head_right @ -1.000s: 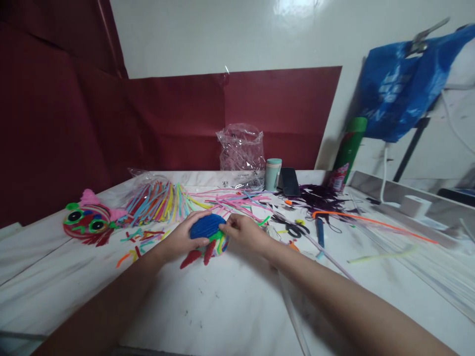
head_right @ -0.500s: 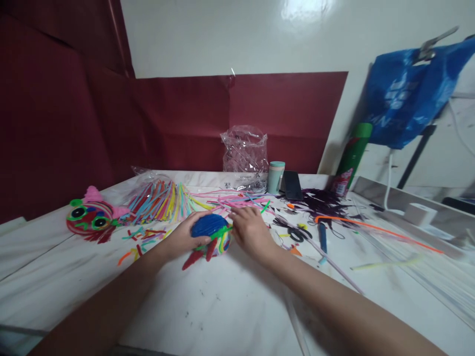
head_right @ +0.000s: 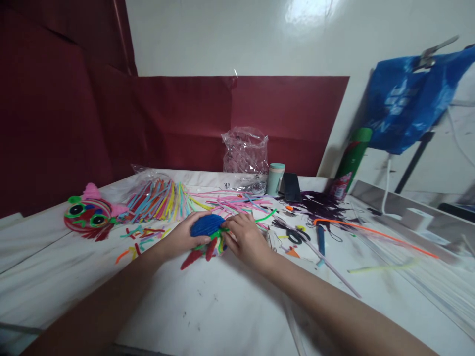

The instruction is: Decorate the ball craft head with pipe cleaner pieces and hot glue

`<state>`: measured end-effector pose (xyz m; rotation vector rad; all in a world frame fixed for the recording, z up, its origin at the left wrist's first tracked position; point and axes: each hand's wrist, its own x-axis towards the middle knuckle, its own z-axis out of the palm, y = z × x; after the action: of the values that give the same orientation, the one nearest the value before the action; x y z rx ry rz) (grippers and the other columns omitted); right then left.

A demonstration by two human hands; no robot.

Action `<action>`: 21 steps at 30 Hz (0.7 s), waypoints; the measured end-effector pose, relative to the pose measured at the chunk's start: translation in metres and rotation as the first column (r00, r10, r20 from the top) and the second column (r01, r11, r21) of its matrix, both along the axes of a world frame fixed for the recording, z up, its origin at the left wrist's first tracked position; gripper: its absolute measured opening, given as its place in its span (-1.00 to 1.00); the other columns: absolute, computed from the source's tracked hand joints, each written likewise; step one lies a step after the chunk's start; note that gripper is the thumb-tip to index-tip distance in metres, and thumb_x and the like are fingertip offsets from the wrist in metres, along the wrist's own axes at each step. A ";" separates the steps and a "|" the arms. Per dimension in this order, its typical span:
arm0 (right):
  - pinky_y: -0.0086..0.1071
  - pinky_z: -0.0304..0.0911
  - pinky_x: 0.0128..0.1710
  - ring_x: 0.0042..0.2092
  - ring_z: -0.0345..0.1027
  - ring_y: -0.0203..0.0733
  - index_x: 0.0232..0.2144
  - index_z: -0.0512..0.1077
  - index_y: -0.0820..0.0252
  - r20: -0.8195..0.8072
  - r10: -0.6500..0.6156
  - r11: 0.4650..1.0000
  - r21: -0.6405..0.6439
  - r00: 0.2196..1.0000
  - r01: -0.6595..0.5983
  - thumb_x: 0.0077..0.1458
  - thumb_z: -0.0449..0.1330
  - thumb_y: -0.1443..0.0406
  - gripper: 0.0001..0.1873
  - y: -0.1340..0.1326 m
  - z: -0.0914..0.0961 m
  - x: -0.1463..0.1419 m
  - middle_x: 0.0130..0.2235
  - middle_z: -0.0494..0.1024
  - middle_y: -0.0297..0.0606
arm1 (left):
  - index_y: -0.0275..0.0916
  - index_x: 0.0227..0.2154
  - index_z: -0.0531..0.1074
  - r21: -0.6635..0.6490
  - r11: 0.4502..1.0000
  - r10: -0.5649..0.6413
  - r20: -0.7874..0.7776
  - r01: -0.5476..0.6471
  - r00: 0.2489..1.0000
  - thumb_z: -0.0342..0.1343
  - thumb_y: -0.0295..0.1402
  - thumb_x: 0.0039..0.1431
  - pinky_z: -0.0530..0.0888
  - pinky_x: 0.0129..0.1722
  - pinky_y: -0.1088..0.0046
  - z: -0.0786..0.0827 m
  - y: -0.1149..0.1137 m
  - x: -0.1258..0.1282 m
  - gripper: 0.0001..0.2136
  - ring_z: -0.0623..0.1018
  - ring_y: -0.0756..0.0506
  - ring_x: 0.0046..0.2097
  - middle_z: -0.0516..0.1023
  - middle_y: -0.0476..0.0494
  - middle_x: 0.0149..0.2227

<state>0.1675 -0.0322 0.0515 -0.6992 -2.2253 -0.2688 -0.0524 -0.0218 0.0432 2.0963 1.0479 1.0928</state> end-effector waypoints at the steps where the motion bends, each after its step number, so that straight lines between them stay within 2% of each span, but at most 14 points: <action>1: -0.22 0.16 -0.20 -0.20 0.31 -0.08 -0.26 0.40 0.20 -0.002 0.002 1.000 -0.012 1.000 -0.002 0.16 0.09 0.34 -0.89 0.001 0.000 -0.002 -0.28 0.51 -0.14 | -0.14 0.13 0.23 0.007 1.000 0.000 -0.002 0.001 1.000 0.25 -0.27 -0.04 0.19 0.19 0.20 0.000 0.000 0.000 -0.38 0.28 -0.25 0.19 0.28 -0.20 0.18; 4: -0.24 0.15 -0.23 -0.23 0.30 -0.10 -0.34 0.38 0.17 0.003 0.007 1.000 -0.017 1.000 -0.007 0.16 0.09 0.36 -0.93 0.002 0.000 -0.008 -0.30 0.49 -0.16 | -0.12 0.12 0.25 0.019 1.000 0.014 -0.014 -0.014 1.000 0.26 -0.29 -0.05 0.18 0.19 0.20 0.001 -0.002 0.001 -0.39 0.26 -0.25 0.21 0.27 -0.18 0.18; 6: -0.25 0.15 -0.24 -0.25 0.28 -0.11 -0.40 0.34 0.17 -0.004 0.014 1.000 -0.018 1.000 -0.014 0.16 0.05 0.39 -0.89 0.002 -0.001 -0.012 -0.32 0.48 -0.17 | -0.13 0.12 0.25 0.019 1.000 0.019 -0.029 -0.019 0.999 0.26 -0.30 -0.05 0.18 0.19 0.20 0.003 -0.003 0.001 -0.38 0.25 -0.25 0.21 0.26 -0.19 0.19; 9: -0.25 0.16 -0.23 -0.25 0.28 -0.10 -0.40 0.29 0.16 -0.070 -0.009 0.998 -0.055 0.997 0.005 0.18 -0.02 0.38 -0.87 0.003 0.002 -0.012 -0.33 0.46 -0.15 | -0.15 0.12 0.25 0.018 1.000 0.017 -0.025 -0.017 1.000 0.26 -0.28 -0.06 0.19 0.18 0.20 0.004 -0.003 0.002 -0.38 0.27 -0.26 0.19 0.27 -0.21 0.17; 12: -0.31 0.17 -0.33 -0.36 0.25 -0.16 -0.46 0.25 0.14 -0.180 -0.185 0.971 -0.186 0.966 0.152 0.19 -0.07 0.31 -0.80 0.010 0.009 0.000 -0.43 0.40 -0.21 | -0.14 0.11 0.27 0.014 1.000 0.013 0.010 -0.013 1.000 0.27 -0.28 -0.07 0.21 0.17 0.19 0.003 -0.002 0.001 -0.38 0.30 -0.26 0.17 0.31 -0.20 0.15; 15: -0.36 0.10 -0.46 -0.50 0.16 -0.22 -0.58 0.19 0.11 -0.179 -0.381 0.888 -0.346 0.907 0.305 0.17 -0.09 0.24 -0.71 0.021 0.017 0.019 -0.59 0.29 -0.33 | -0.13 0.11 0.27 -0.013 1.000 0.011 0.039 -0.011 0.999 0.26 -0.29 -0.07 0.23 0.16 0.17 0.001 0.000 -0.001 -0.39 0.32 -0.26 0.16 0.32 -0.19 0.14; 18: -0.33 0.19 -0.39 -0.38 0.29 -0.15 -0.42 0.30 0.17 -0.218 -0.415 0.885 -0.323 0.883 0.336 0.05 0.01 0.23 -0.86 0.023 0.019 0.036 -0.41 0.43 -0.20 | -0.13 0.11 0.27 -0.049 0.999 0.021 0.067 -0.017 0.998 0.27 -0.28 -0.07 0.24 0.15 0.14 -0.001 0.002 -0.002 -0.39 0.34 -0.27 0.14 0.34 -0.19 0.13; 21: -0.29 0.25 -0.35 -0.33 0.37 -0.11 -0.31 0.35 0.20 -0.126 -0.343 0.887 -0.370 0.931 0.277 0.05 0.01 0.26 -0.81 0.007 0.013 0.039 -0.32 0.49 -0.13 | -0.13 0.09 0.29 -0.093 0.996 0.018 0.124 -0.006 0.992 0.25 -0.27 -0.05 0.26 0.13 0.15 -0.001 0.003 -0.002 -0.42 0.37 -0.25 0.12 0.39 -0.18 0.10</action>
<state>0.2066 -0.0256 0.0643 -1.2285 -1.9896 0.0391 -0.0545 -0.0190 0.0424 1.9260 1.0319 1.1437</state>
